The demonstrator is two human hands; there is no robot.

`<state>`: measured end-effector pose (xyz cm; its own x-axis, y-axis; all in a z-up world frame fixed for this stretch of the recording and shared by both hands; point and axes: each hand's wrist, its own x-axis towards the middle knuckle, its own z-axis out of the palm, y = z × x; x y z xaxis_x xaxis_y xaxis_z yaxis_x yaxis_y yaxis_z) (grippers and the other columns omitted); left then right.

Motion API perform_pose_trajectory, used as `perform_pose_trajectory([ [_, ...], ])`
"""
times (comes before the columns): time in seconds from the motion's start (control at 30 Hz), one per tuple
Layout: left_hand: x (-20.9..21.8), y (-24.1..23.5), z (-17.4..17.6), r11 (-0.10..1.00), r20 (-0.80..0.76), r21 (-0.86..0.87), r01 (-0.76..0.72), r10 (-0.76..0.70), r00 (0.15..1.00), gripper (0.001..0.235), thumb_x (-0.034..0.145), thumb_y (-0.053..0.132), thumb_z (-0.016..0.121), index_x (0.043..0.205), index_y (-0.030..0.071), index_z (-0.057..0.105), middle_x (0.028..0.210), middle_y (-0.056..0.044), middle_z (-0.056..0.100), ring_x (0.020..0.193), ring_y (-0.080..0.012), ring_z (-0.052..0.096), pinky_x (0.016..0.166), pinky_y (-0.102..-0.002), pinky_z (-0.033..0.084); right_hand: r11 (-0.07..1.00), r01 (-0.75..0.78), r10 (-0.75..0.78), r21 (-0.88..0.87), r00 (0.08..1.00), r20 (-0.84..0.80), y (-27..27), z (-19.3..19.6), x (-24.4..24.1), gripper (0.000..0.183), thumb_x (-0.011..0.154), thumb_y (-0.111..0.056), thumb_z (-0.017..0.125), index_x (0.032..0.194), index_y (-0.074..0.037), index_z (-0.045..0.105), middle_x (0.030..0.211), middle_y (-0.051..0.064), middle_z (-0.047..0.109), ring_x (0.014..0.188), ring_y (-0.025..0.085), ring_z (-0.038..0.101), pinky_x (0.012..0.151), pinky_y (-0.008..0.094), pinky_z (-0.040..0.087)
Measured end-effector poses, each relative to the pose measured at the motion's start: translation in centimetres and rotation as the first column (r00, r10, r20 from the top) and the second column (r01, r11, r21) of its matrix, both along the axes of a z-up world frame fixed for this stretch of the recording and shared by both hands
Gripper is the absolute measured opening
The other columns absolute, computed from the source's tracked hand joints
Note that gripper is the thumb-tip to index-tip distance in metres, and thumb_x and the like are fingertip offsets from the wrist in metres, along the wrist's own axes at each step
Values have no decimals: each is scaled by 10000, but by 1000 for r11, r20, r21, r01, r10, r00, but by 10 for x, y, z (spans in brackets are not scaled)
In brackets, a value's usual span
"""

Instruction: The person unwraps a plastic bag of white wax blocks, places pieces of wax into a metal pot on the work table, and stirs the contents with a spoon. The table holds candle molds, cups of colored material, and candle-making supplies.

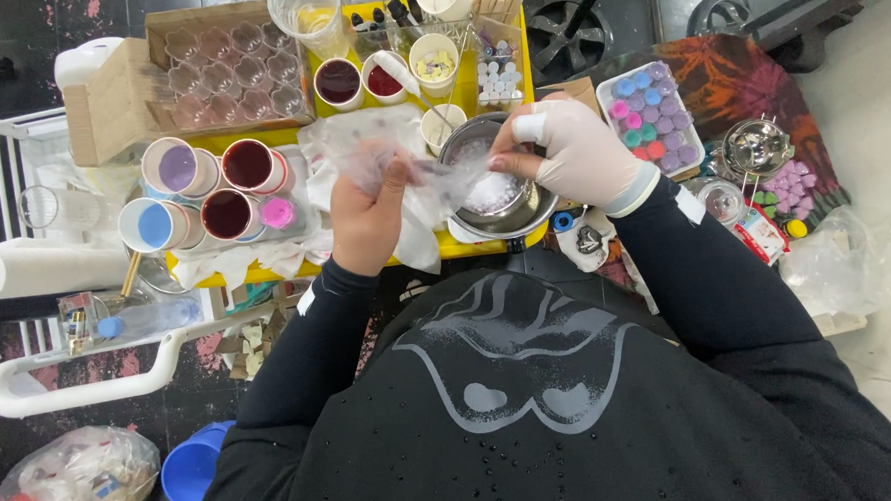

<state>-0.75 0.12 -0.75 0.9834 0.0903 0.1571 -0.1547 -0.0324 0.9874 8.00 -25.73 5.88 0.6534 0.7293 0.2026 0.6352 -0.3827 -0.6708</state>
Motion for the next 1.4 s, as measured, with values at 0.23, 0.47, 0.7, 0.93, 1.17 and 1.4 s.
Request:
perform_pose_trajectory([
  [0.23, -5, -13, 36, 930, 234, 356, 88, -180, 956, 685, 822, 234, 771, 1374, -67, 500, 1268, -155, 634, 1151, -293, 627, 1006, -396, 479, 995, 85, -94, -46, 966, -241, 25, 2, -2, 223, 856, -242, 850, 902, -54, 739, 796, 68, 716, 683, 173, 658, 643, 305, 516],
  [0.47, -17, -9, -11, 909, 59, 411, 67, -99, 993, 305, 873, -21, 667, 1150, 63, 763, 1114, -86, 742, 1093, -211, 699, 959, -337, 561, 995, -89, 92, 40, 993, -76, 24, 41, 7, 256, 951, -164, 748, 1182, -54, 738, 972, 86, 754, 841, 168, 731, 762, 305, 583],
  [0.7, -47, 4, -34, 999, 171, -23, -30, 34, 985, 244, 960, -49, 470, 1077, -23, 682, 1153, -141, 677, 1083, -246, 669, 977, -340, 521, 964, 196, -196, -179, 980, 19, 4, 15, 61, 208, 978, -261, 751, 1063, -71, 756, 900, 125, 724, 794, 250, 717, 738, 364, 557],
  [0.93, -69, 12, -44, 825, 234, -561, -67, 236, 943, 49, 1097, 115, 550, 1074, 73, 543, 870, -26, 509, 817, -178, 532, 980, -463, 514, 882, 79, 24, -464, 977, 211, 76, -50, 116, 298, 928, -400, 744, 977, -106, 756, 835, 139, 708, 813, 346, 692, 740, 469, 537],
  [1.17, -85, 25, -36, 678, 204, -735, -29, 262, 943, 82, 1101, 155, 519, 1047, 94, 503, 849, -35, 464, 738, -178, 439, 800, -404, 413, 789, 85, 56, -609, 977, 208, 158, -93, 144, 507, 768, -497, 840, 936, -36, 712, 845, 162, 713, 832, 372, 698, 714, 467, 550],
  [1.4, -97, 34, -31, 703, 196, -710, -55, 272, 942, 62, 1104, 114, 516, 1056, 88, 486, 846, -49, 470, 732, -183, 450, 782, -398, 419, 680, 283, -169, -676, 958, 231, 184, -112, 154, 495, 998, -526, 639, 920, -61, 788, 879, 160, 742, 848, 330, 726, 716, 444, 573],
])
